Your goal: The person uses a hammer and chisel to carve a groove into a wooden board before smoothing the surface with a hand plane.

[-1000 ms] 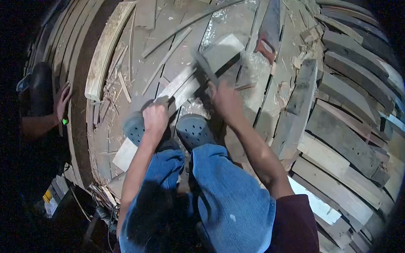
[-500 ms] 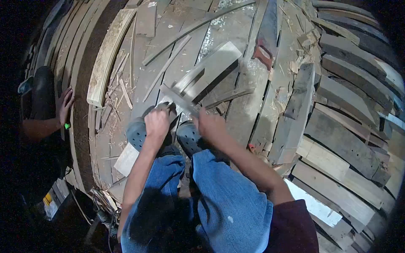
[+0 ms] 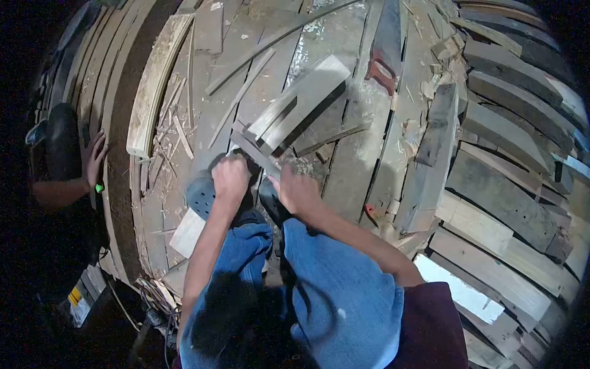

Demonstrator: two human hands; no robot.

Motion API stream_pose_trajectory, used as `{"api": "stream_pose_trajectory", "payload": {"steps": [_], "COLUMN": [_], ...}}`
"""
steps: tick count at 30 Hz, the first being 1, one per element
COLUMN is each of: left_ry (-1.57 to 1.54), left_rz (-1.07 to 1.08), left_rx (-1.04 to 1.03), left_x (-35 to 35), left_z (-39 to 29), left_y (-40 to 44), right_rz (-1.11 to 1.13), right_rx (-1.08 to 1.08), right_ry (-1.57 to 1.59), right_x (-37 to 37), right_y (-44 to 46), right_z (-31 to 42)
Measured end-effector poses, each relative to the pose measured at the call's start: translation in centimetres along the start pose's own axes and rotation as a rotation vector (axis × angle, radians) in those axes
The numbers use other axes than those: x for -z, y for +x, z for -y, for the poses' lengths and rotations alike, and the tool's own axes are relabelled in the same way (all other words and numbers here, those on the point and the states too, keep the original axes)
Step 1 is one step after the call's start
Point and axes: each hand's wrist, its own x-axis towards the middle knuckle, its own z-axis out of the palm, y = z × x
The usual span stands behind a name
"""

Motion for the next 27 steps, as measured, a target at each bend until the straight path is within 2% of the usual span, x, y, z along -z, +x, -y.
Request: {"api": "stream_pose_trajectory", "payload": {"steps": [3, 4, 5, 7, 8, 10, 11, 13, 14, 16, 19, 21, 22, 25, 26, 27], "left_ry": [-0.079, -0.113, -0.072, -0.024, -0.021, -0.008, -0.172, -0.017, 0.028, -0.003, -0.011, 0.025, 0.047, 0.038, 0.073, 0.014], "left_rz": [-0.111, -0.125, -0.09, 0.032, 0.011, -0.026, -0.193, -0.032, -0.057, -0.079, -0.121, -0.09, 0.002, -0.116, -0.106, -0.115], "left_rx": [-0.009, -0.019, -0.027, -0.003, -0.004, -0.02, -0.02, -0.031, -0.069, -0.032, -0.05, -0.041, -0.007, -0.014, -0.06, -0.048], "left_x": [0.0, -0.3, -0.5, 0.2, 0.1, 0.2, 0.0, -0.2, -0.4, -0.6, -0.6, -0.6, -0.3, -1.3, -1.0, -0.6], "left_z": [-0.2, 0.0, 0.1, -0.1, 0.0, 0.0, -0.2, 0.1, 0.3, 0.2, 0.4, 0.2, -0.1, 0.2, 0.3, 0.2], "left_y": [-0.2, -0.2, -0.3, -0.2, -0.1, 0.2, 0.0, -0.4, -0.6, -0.4, 0.4, -0.3, -0.5, -0.1, -0.1, 0.5], "right_rz": [-0.074, -0.087, -0.142, -0.125, -0.006, 0.047, 0.081, -0.039, -0.123, -0.63, 0.035, -0.154, -0.066, 0.108, 0.098, 0.035], "right_rx": [-0.125, -0.293, -0.298, -0.292, -0.134, -0.112, -0.109, -0.296, -0.294, 0.076, -0.049, -0.194, -0.164, -0.058, -0.017, -0.072], "right_ry": [-0.041, 0.023, 0.023, -0.04, -0.012, -0.005, 0.002, 0.114, 0.076, -0.165, 0.015, 0.002, 0.01, 0.022, 0.03, 0.032], "right_x": [2.9, 3.9, 4.9, 1.5, 0.9, 1.5, 1.7, 4.1, 4.9, -4.3, 1.5, 3.0, 2.0, -0.9, 0.2, 1.4], "right_y": [3.1, 4.7, 5.5, 3.3, 0.8, 1.6, 1.7, 5.0, 5.2, 4.0, 1.5, 4.4, 3.1, 0.0, -0.4, 1.3], "right_z": [-3.4, -4.9, -5.5, -3.2, -1.4, -2.1, -2.8, -6.4, -5.3, -4.3, -2.6, -5.4, -4.7, -1.0, 0.0, -1.1]}}
